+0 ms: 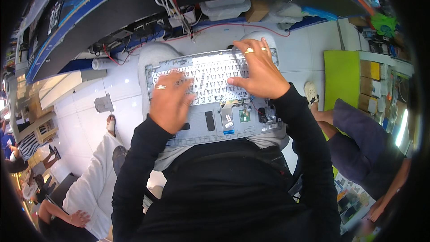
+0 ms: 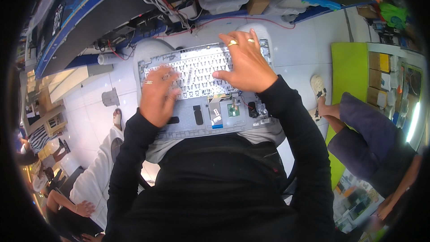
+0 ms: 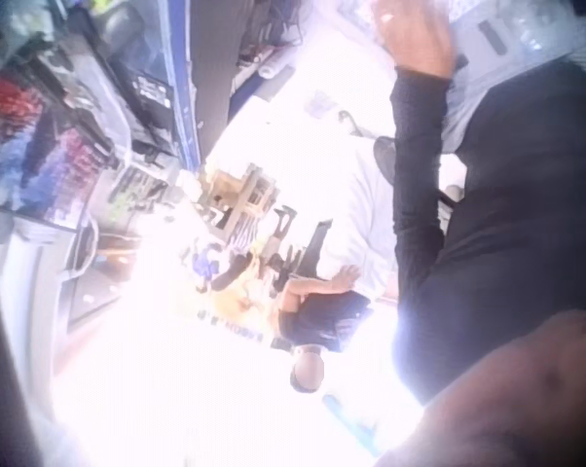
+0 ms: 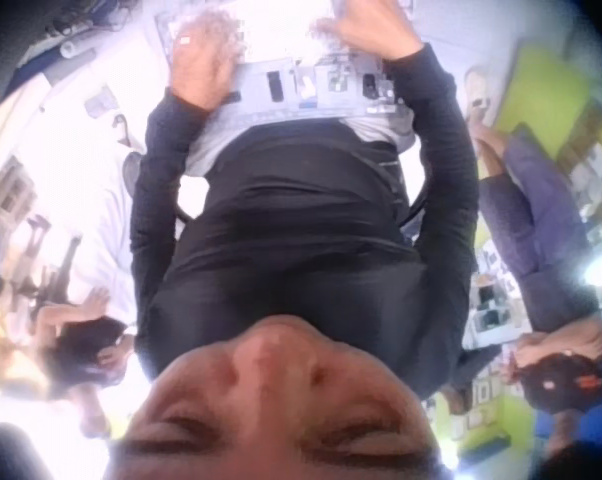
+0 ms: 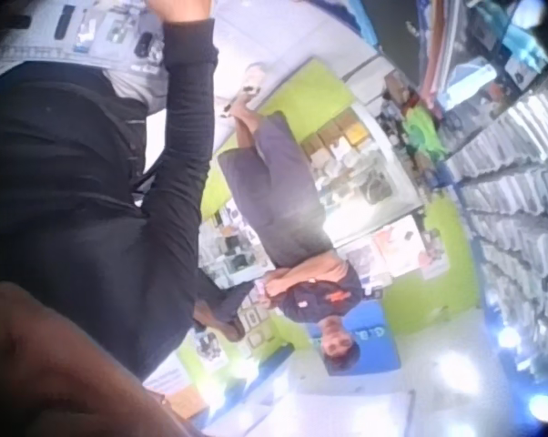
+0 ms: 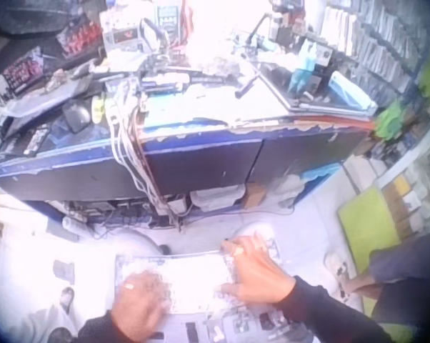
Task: The person uses a screwdriver to remove screws from the internal components of a laptop, detaches the keyboard cover and internal shield, and luego aligns and presses a replacement keyboard into the laptop chassis.
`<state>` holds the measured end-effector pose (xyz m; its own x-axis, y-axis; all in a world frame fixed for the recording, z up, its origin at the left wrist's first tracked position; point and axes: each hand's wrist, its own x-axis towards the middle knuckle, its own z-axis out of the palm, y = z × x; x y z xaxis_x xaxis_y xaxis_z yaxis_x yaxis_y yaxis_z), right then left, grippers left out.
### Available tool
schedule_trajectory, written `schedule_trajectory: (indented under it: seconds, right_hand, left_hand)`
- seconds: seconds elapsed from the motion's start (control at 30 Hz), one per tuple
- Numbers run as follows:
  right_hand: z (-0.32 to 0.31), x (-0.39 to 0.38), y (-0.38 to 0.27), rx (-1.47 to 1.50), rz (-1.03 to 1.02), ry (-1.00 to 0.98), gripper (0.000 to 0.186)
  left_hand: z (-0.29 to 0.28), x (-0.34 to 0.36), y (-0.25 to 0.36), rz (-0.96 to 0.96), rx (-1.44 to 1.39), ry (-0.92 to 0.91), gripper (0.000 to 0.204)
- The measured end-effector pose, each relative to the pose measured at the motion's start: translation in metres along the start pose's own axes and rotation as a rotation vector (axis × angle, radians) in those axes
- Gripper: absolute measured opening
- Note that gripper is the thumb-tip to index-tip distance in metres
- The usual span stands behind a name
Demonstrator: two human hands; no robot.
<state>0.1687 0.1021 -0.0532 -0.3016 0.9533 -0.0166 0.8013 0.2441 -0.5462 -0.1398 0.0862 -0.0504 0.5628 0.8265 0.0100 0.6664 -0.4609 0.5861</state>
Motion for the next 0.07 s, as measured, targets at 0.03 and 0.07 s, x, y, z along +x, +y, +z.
schedule_trajectory:
  seconds: [0.03, 0.07]
  right_hand:
    - [-0.0098, -0.0060, 0.0026, -0.009, 0.030, 0.047, 0.089]
    - [-0.0182, -0.0113, 0.0072, -0.018, 0.092, 0.101, 0.086]
  left_hand:
    - [-0.0030, 0.0017, -0.0100, -0.081, -0.020, 0.147, 0.052]
    - [-0.0087, 0.0020, -0.0156, -0.216, 0.003, 0.271, 0.055]
